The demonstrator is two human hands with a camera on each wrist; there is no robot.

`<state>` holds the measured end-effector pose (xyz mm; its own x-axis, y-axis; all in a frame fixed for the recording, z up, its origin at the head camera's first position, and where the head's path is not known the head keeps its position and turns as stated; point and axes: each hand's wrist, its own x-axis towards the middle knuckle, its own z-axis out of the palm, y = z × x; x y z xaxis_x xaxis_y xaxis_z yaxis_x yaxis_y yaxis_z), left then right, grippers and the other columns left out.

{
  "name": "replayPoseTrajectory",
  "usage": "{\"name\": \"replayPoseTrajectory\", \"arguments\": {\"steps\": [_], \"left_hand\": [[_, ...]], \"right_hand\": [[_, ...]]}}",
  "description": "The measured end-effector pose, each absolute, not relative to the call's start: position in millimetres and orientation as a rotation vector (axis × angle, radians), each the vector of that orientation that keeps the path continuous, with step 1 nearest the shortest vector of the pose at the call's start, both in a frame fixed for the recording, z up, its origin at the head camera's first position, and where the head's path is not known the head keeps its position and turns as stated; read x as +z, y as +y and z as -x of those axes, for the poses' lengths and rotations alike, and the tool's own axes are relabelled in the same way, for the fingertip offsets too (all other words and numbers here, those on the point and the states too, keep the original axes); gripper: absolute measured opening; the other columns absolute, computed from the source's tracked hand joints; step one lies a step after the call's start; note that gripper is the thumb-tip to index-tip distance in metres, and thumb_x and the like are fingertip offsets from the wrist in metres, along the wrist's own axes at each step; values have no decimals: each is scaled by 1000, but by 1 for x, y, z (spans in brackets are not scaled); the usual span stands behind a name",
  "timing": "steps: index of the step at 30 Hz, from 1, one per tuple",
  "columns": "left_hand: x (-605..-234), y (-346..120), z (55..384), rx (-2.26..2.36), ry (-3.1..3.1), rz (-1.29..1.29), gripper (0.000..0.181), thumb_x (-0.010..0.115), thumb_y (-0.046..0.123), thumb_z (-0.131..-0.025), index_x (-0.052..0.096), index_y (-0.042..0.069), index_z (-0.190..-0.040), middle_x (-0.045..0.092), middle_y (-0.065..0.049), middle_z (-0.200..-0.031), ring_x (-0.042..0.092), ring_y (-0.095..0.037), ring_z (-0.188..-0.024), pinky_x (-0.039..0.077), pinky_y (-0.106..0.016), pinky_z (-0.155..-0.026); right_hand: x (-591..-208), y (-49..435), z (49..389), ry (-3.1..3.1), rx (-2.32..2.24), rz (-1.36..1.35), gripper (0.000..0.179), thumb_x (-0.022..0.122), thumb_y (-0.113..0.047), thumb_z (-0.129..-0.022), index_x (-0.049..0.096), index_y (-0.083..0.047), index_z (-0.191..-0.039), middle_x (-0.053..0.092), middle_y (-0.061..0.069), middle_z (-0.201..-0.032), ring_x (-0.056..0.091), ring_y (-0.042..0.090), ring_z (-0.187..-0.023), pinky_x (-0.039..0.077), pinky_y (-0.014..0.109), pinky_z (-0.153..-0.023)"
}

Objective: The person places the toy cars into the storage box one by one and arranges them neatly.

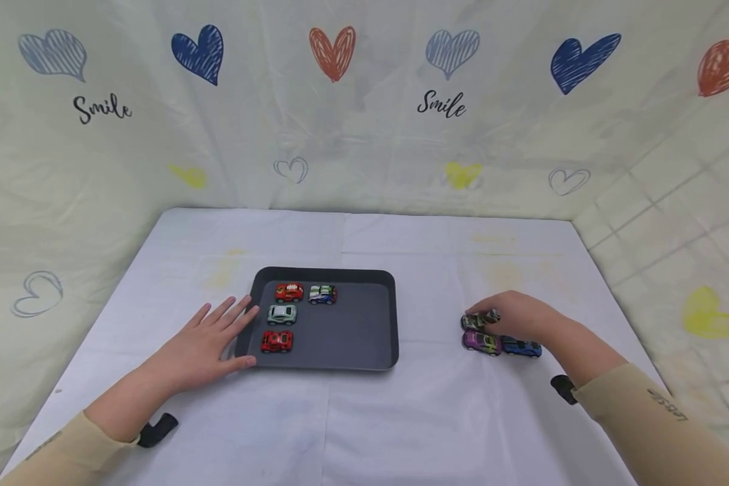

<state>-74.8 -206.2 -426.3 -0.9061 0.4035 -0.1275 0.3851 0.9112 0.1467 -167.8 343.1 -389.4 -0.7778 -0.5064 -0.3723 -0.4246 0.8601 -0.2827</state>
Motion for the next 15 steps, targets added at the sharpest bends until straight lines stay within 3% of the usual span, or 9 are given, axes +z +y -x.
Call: {"name": "replayPoseTrajectory", "arguments": {"steps": [8,10,15], "left_hand": [[-426,-205,73,202,2922,-606,92,49,75,-88,25,21,-159,17,-3,-165,15,-33,-151,10,-59,-119],[-425,-205,73,213,2926,-608,92,49,75,-88,26,21,-159,18,-4,-165,16,-34,-150,10,-59,-119],[-424,-205,73,229,2928,-613,92,49,75,-88,27,20,-159,18,-4,-165,16,-35,-150,10,-59,-119]], "right_hand": [[-386,345,171,2640,-302,660,38,70,-13,-91,70,-18,-128,66,12,-127,62,29,-108,51,39,-77],[-383,343,172,2639,-331,633,38,70,-13,-91,69,-19,-129,65,13,-128,63,27,-98,51,38,-74],[-374,335,176,2643,-388,643,38,71,-15,-91,68,-18,-130,64,15,-130,62,25,-94,49,35,-70]]}}
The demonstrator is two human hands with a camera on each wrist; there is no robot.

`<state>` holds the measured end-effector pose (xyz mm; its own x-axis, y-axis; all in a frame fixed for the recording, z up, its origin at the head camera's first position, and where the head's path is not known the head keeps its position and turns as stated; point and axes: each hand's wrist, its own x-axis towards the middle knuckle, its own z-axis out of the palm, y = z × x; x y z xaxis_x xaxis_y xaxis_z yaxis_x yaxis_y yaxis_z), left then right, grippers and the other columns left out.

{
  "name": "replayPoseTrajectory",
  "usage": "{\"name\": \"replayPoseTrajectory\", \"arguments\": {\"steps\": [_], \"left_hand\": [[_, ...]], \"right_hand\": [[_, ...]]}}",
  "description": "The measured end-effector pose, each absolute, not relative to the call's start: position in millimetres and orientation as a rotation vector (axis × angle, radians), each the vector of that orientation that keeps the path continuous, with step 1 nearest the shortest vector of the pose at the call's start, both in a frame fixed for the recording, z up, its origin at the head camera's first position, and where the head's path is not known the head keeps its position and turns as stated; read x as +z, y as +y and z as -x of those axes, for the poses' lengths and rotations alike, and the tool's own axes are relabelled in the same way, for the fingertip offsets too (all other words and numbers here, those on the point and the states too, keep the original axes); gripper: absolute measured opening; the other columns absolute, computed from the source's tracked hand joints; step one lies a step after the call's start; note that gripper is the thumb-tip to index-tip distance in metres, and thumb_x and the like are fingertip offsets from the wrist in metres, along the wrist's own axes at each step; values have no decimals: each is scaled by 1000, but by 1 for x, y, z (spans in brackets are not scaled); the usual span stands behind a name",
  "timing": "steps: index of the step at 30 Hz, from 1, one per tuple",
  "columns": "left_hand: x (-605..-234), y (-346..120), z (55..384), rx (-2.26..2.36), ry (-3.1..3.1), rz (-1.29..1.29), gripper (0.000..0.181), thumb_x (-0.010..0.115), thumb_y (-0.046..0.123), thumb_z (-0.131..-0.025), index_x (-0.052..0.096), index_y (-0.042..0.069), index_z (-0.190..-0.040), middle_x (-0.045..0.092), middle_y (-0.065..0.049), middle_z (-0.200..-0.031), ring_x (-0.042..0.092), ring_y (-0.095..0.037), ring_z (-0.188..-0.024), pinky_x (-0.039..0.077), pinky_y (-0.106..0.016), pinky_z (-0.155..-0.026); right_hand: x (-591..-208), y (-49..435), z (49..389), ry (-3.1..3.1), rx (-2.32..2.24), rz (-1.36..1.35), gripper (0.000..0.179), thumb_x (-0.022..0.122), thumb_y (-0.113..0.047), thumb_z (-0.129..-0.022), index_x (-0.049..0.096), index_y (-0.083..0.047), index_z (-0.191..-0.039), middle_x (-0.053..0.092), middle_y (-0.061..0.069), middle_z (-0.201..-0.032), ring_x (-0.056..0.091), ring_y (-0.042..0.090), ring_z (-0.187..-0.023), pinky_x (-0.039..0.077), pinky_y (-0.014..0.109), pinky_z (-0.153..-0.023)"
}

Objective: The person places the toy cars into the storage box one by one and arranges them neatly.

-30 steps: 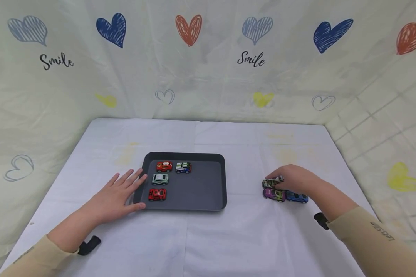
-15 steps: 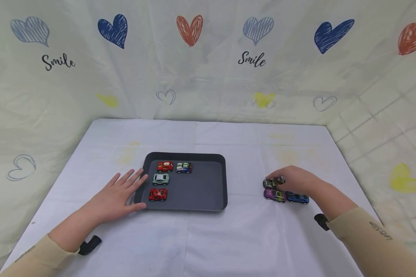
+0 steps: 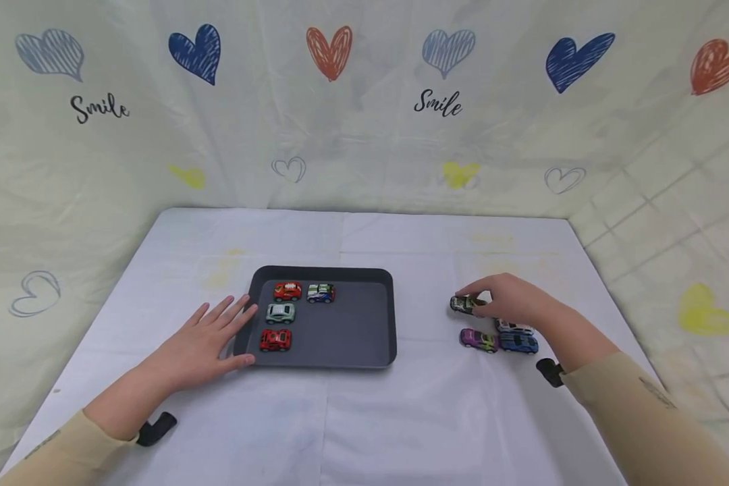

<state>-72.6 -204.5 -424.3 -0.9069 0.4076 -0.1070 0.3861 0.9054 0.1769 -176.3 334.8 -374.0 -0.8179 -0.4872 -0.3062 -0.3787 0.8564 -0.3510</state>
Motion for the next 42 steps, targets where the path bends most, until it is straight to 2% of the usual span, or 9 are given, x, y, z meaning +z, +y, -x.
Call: {"name": "replayPoseTrajectory", "arguments": {"steps": [2,6,8,13,20,27,34,37,42], "left_hand": [[-424,-204,73,228,2926,-614,92,49,75,-88,26,20,-159,18,-4,-165,16,-34,-150,9,-59,-119],[-424,-204,74,206,2925,-610,93,47,76,-88,25,21,-159,17,-3,-165,15,-33,-151,9,-58,-120],[-424,-204,74,200,2920,-604,93,47,77,-88,24,21,-159,15,-2,-166,14,-32,-151,8,-57,-120],[-423,-204,74,197,2913,-594,93,45,77,-88,22,22,-160,14,-1,-166,12,-31,-151,7,-57,-120],[-423,-204,74,210,2921,-601,93,49,75,-88,25,20,-159,17,-3,-165,14,-33,-151,8,-59,-120],[-425,-206,73,193,2923,-602,94,44,78,-88,25,21,-159,17,-3,-165,14,-33,-151,9,-58,-120],[-423,-204,73,204,2925,-609,92,50,74,-88,26,20,-159,18,-4,-165,15,-34,-151,10,-59,-119],[-423,-203,73,193,2922,-605,91,50,73,-89,26,20,-159,18,-4,-165,15,-34,-150,10,-59,-119],[-423,-203,73,194,2924,-604,91,51,72,-89,26,20,-159,18,-4,-165,15,-34,-151,10,-59,-119]], "right_hand": [[-371,330,179,2648,-395,648,38,72,-17,-91,68,-19,-130,64,14,-130,61,23,-93,49,34,-70],[-363,317,183,2644,-440,615,39,73,-21,-91,68,-21,-130,65,10,-125,50,17,-72,43,31,-61],[-358,310,185,2641,-466,612,39,73,-22,-91,68,-22,-130,65,6,-120,46,17,-69,41,31,-58],[-351,289,190,2616,-528,620,39,75,-27,-90,69,-25,-128,64,0,-114,46,19,-75,42,32,-56],[-351,252,198,2562,-607,713,39,77,-24,-88,70,-29,-127,65,-3,-113,47,19,-73,43,32,-57],[-351,203,202,2484,-619,830,39,77,-22,-88,71,-33,-125,65,-9,-109,48,18,-75,45,32,-60],[-353,164,202,2434,-593,961,38,77,-23,-88,70,-32,-125,66,-12,-113,49,14,-70,47,31,-66],[-355,151,203,2423,-565,975,38,77,-24,-89,70,-32,-126,66,-13,-113,51,14,-74,47,32,-69],[-363,132,203,2412,-483,1038,38,75,-26,-90,69,-31,-127,66,-13,-118,59,9,-95,50,32,-82]]}}
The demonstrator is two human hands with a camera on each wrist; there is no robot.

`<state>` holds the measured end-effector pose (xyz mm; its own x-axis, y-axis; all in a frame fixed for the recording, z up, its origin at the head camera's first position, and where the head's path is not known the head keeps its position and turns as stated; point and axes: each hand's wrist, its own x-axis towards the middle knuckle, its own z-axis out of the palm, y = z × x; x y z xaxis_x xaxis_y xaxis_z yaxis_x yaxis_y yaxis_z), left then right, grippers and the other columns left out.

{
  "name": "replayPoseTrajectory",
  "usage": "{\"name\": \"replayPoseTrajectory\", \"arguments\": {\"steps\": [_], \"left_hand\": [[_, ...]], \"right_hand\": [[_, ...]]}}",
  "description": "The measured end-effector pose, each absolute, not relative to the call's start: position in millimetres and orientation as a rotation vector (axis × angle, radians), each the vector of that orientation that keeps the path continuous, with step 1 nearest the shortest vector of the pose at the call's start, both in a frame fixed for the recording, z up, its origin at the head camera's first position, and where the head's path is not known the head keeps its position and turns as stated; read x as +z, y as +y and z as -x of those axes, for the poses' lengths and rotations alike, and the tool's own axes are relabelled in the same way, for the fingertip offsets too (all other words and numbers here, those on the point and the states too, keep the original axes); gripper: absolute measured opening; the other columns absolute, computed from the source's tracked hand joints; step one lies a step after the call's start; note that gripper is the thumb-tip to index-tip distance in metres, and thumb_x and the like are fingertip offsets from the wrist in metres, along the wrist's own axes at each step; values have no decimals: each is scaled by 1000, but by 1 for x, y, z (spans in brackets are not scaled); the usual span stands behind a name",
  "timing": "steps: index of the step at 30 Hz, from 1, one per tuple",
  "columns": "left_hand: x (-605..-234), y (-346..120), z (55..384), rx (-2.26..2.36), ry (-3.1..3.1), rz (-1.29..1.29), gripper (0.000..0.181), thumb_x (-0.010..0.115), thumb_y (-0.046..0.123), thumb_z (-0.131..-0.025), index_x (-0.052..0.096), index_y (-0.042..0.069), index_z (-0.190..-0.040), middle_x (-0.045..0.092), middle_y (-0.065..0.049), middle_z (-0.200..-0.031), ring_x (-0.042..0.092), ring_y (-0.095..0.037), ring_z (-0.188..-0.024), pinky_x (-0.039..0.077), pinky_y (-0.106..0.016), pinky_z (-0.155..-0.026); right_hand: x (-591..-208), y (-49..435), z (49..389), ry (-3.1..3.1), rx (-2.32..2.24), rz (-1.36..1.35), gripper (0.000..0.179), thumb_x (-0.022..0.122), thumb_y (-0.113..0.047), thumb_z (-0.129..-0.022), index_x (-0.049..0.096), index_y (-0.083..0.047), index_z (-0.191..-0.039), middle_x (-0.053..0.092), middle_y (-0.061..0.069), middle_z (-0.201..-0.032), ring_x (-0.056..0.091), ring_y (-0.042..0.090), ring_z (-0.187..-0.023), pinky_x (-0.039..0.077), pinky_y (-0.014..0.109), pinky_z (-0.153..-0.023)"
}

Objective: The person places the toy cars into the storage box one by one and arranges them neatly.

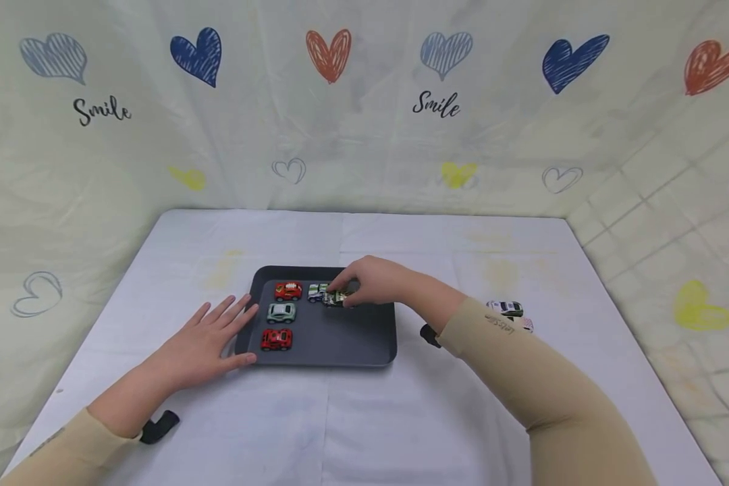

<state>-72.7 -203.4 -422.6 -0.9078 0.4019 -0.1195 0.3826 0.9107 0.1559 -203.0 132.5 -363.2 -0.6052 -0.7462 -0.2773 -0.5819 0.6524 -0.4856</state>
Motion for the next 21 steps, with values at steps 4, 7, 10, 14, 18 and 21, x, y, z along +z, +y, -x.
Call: {"name": "replayPoseTrajectory", "arguments": {"steps": [4,7,10,14,18,21], "left_hand": [[-422,-204,73,196,2925,-612,92,50,74,-88,26,20,-159,18,-4,-165,16,-34,-150,10,-59,-119],[-423,-205,73,197,2924,-614,92,48,75,-88,26,20,-159,18,-4,-165,16,-34,-150,11,-59,-119],[-424,-206,73,190,2925,-613,92,47,76,-88,25,20,-159,17,-3,-165,15,-33,-151,11,-59,-119],[-425,-205,74,194,2928,-613,92,47,75,-88,25,21,-159,17,-2,-165,15,-33,-151,10,-59,-120],[-425,-206,74,209,2922,-608,92,51,73,-89,25,21,-159,16,-3,-166,14,-33,-151,9,-59,-119],[-425,-207,75,206,2921,-605,92,50,74,-88,25,21,-159,16,-3,-166,14,-33,-151,9,-59,-119]], "right_hand": [[-371,118,201,2419,-396,1073,38,74,-26,-91,69,-30,-128,67,-12,-119,60,9,-109,50,33,-91],[-376,107,198,2425,-323,1065,38,75,-26,-91,69,-31,-128,67,-12,-119,60,9,-111,51,33,-93],[-380,98,195,2426,-263,1068,37,74,-26,-91,69,-31,-127,67,-10,-121,61,8,-112,52,32,-92],[-387,90,194,2421,-218,1101,36,74,-24,-91,70,-28,-126,68,-8,-123,62,8,-112,52,30,-93],[-392,86,194,2413,-217,1120,35,73,-22,-92,71,-26,-126,68,-6,-125,62,9,-112,52,31,-94],[-395,84,193,2429,-203,1130,35,73,-23,-92,70,-28,-126,68,-7,-124,63,8,-109,52,30,-92]]}}
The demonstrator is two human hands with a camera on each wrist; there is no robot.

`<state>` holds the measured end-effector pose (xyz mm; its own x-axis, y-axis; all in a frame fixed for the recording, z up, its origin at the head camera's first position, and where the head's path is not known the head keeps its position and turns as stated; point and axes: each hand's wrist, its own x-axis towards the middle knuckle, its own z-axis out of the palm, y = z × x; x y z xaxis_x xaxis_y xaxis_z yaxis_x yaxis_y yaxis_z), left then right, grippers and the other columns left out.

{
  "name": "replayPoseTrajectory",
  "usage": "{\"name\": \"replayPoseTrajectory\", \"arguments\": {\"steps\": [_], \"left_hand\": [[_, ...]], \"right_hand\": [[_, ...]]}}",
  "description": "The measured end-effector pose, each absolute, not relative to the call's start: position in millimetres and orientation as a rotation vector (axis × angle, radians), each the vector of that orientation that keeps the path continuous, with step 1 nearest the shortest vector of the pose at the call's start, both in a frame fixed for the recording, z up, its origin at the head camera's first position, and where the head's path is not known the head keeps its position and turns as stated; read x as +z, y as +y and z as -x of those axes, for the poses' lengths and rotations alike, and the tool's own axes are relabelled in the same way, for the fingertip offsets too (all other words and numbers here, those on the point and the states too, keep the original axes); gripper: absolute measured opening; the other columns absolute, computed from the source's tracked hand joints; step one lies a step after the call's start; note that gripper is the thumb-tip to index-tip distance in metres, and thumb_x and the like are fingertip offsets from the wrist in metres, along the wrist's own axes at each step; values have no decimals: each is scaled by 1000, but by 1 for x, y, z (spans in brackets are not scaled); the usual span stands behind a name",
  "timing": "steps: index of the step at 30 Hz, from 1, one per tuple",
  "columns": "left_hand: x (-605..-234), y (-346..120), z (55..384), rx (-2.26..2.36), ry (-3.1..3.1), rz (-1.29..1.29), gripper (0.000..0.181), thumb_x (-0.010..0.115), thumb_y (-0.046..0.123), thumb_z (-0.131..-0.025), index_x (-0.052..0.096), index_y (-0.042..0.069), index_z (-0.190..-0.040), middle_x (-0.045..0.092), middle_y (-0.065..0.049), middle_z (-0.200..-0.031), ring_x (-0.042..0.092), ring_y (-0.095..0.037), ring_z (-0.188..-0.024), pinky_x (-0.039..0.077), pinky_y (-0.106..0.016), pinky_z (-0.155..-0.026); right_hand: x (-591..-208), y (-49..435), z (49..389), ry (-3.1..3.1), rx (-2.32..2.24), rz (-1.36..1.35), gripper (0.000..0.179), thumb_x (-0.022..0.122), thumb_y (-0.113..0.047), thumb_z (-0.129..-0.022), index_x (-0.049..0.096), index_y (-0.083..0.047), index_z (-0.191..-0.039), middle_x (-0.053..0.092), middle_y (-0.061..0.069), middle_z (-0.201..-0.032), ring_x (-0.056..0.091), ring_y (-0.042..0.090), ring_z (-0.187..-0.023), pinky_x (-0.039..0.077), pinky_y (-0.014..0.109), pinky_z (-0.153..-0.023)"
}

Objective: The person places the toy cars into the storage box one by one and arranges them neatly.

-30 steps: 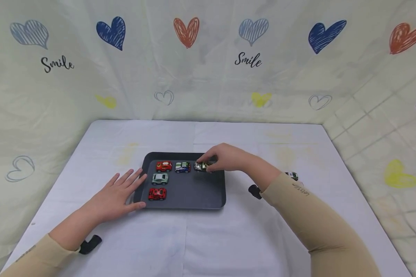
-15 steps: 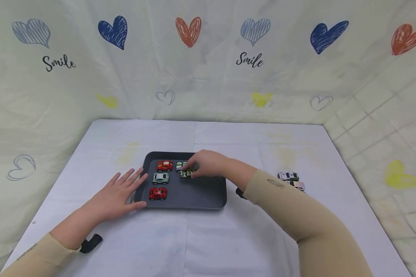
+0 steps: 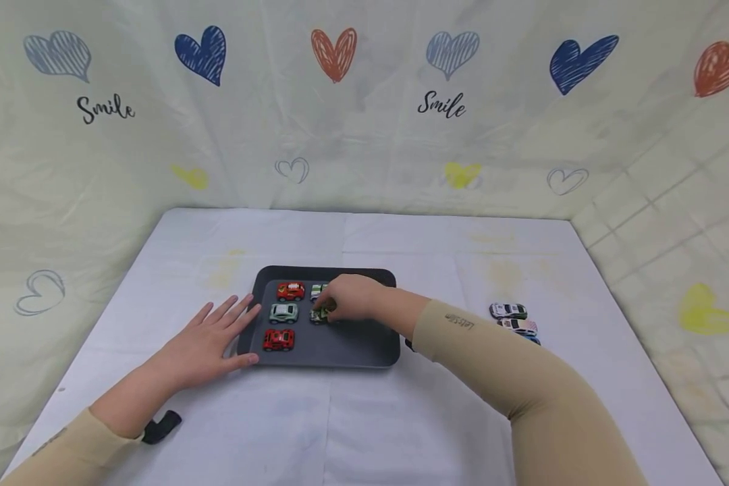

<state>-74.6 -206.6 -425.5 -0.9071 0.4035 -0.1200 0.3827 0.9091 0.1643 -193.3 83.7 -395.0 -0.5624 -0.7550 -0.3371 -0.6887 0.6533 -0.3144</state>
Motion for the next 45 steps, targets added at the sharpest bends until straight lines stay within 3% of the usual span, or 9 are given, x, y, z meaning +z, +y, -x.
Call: {"name": "replayPoseTrajectory", "arguments": {"steps": [8,17,24,30,45], "left_hand": [[-424,-207,73,212,2919,-611,95,41,80,-87,24,21,-159,16,-3,-166,14,-33,-151,9,-59,-119],[-424,-206,74,215,2917,-612,94,43,79,-88,23,22,-160,15,-2,-166,13,-32,-151,8,-58,-120],[-425,-205,73,197,2920,-615,94,44,78,-88,24,22,-159,16,-2,-166,14,-33,-151,9,-59,-119],[-426,-205,74,203,2921,-616,94,44,78,-87,25,21,-159,17,-3,-165,14,-33,-151,9,-59,-119],[-423,-203,72,199,2926,-599,90,55,69,-89,27,20,-159,19,-4,-165,16,-34,-150,11,-60,-119]], "right_hand": [[-399,80,191,2487,-149,1141,35,73,-26,-92,71,-27,-127,69,-8,-123,63,6,-107,53,29,-89],[-395,79,189,2504,-130,1114,34,72,-26,-93,70,-28,-127,68,-8,-124,63,7,-106,53,29,-86],[-388,82,191,2501,-188,1120,35,73,-26,-92,70,-27,-127,70,-8,-113,61,7,-90,51,27,-74],[-380,84,192,2500,-210,1132,37,73,-27,-92,69,-25,-129,68,-5,-122,63,11,-105,53,31,-86],[-369,112,189,2571,-260,1140,39,73,-28,-91,69,-23,-130,67,-4,-124,61,17,-117,51,39,-97]]}}
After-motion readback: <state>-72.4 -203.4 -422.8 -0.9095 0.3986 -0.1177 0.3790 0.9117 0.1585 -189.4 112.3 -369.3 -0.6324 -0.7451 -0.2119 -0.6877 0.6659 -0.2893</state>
